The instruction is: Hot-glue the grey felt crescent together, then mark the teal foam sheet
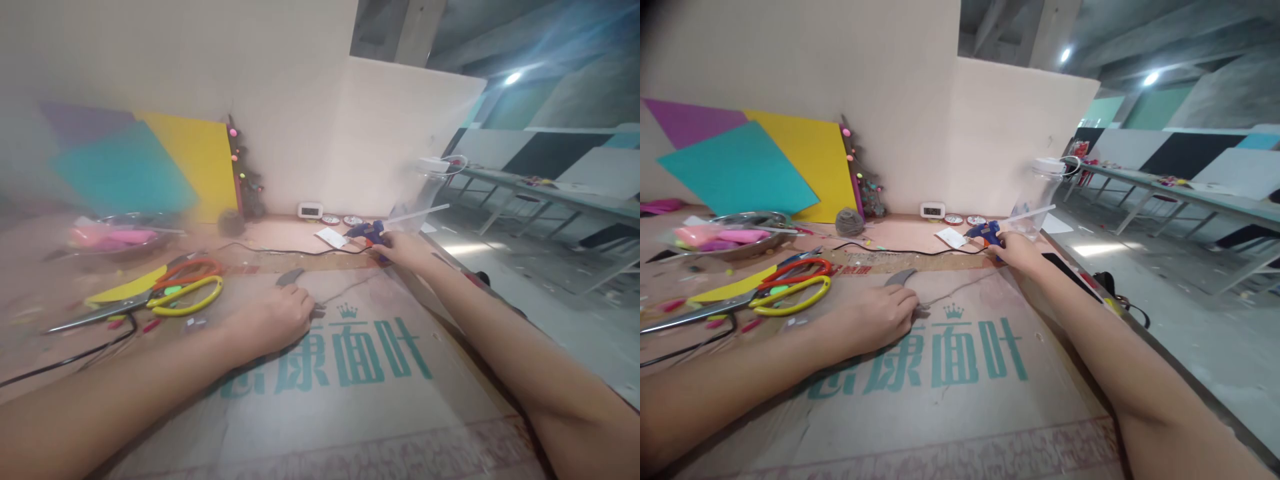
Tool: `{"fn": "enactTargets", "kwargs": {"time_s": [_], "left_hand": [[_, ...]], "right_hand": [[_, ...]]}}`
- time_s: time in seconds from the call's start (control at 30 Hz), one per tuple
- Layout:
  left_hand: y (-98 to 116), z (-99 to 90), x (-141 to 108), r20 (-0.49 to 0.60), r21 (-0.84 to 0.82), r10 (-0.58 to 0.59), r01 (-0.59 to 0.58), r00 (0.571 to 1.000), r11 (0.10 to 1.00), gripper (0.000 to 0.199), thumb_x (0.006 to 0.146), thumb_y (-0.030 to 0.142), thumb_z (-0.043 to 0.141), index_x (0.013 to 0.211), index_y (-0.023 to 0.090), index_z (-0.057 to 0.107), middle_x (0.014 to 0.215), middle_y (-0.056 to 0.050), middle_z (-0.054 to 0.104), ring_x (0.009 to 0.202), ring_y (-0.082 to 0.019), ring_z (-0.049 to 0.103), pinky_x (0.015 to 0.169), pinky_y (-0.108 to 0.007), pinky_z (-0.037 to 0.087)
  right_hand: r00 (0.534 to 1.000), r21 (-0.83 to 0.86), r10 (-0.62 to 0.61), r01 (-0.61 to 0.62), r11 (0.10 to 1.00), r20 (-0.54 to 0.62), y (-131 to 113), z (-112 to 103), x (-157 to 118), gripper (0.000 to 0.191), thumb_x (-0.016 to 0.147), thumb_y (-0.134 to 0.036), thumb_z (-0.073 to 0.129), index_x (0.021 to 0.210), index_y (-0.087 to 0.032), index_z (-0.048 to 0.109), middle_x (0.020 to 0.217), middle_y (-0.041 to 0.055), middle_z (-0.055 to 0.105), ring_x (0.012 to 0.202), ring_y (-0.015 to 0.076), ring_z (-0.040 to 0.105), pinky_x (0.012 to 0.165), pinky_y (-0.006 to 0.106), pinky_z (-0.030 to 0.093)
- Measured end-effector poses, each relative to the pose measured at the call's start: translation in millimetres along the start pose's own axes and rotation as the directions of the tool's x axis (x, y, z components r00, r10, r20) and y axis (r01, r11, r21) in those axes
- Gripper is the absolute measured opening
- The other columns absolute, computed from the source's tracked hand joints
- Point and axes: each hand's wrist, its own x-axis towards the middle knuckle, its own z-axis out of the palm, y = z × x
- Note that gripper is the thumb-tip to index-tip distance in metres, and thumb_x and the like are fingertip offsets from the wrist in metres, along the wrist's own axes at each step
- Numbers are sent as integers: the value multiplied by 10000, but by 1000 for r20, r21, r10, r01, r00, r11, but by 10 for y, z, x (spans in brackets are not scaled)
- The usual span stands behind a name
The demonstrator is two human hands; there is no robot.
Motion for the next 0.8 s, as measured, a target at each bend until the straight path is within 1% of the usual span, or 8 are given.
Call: {"fn": "enactTargets", "kwargs": {"time_s": [0.13, 0.33, 0.47, 0.57, 0.6, 0.67, 0.73, 0.8], "left_hand": [[1, -15, 19, 39, 91, 19, -22, 999, 996, 267, 969, 247, 410, 858, 135, 626, 800, -108, 629, 766, -221, 594, 734, -368, 474], [-35, -174, 66, 42, 158, 94, -99, 995, 982, 255, 995, 219, 368, 909, 139, 595, 845, -103, 640, 785, -225, 584, 719, -361, 460], [-63, -234, 48, -114, 26, 172, -170, 978, 985, 216, 994, 254, 405, 1031, 152, 591, 951, -99, 669, 890, -210, 597, 821, -351, 459], [-48, -219, 36, -291, -267, 21, -103, 956, 958, 232, 1002, 285, 378, 1044, 173, 577, 943, -80, 670, 881, -189, 602, 807, -334, 478], [-42, -205, 41, -330, -388, -103, -35, 939, 921, 238, 1004, 288, 362, 1053, 179, 568, 952, -79, 662, 890, -185, 603, 814, -336, 484], [-45, -166, 68, -317, -624, -406, 134, 857, 770, 252, 1007, 310, 336, 1078, 187, 544, 980, -82, 636, 921, -184, 600, 836, -348, 492], [-79, -113, 114, -175, -833, -638, 232, 750, 502, 264, 998, 377, 349, 1080, 189, 515, 928, -61, 608, 865, -176, 604, 792, -339, 513], [-138, -54, 165, 39, -954, -719, 239, 694, 179, 307, 961, 471, 406, 1058, 192, 489, 826, -16, 574, 707, -149, 600, 663, -300, 526]], "right_hand": [[1000, 46, 3, -4, 999, 28, 14, 127, -8, 463, 832, -545, 583, 1066, -154, 665, 1041, 145, 720, 937, 285, 661, 789, 329, 458], [999, 129, 16, -10, 992, -46, -65, 314, 44, 522, 902, -506, 505, 1240, -117, 592, 1195, 151, 681, 1059, 255, 643, 876, 316, 470], [997, 153, -24, 35, 988, -73, -147, 364, 80, 451, 887, -478, 538, 1144, -128, 658, 1112, 142, 713, 994, 272, 660, 863, 344, 478], [995, 176, -47, 62, 982, -89, -161, 374, 79, 411, 871, -436, 572, 1129, -131, 669, 1081, 145, 719, 946, 272, 664, 844, 346, 481], [994, 183, -46, 63, 981, -97, -159, 379, 78, 419, 862, -428, 586, 1146, -129, 663, 1084, 150, 716, 941, 273, 663, 843, 348, 481], [992, 195, -37, 60, 979, -119, -149, 395, 75, 449, 856, -426, 597, 1188, -127, 643, 1111, 158, 706, 958, 276, 657, 855, 355, 477], [988, 201, -24, 55, 978, -150, -141, 413, 68, 461, 874, -429, 572, 1220, -128, 623, 1167, 158, 686, 1018, 277, 642, 890, 360, 465], [982, 200, -11, 50, 978, -191, -140, 426, 53, 442, 909, -426, 517, 1222, -131, 618, 1207, 153, 668, 1073, 270, 622, 925, 360, 448]]}}
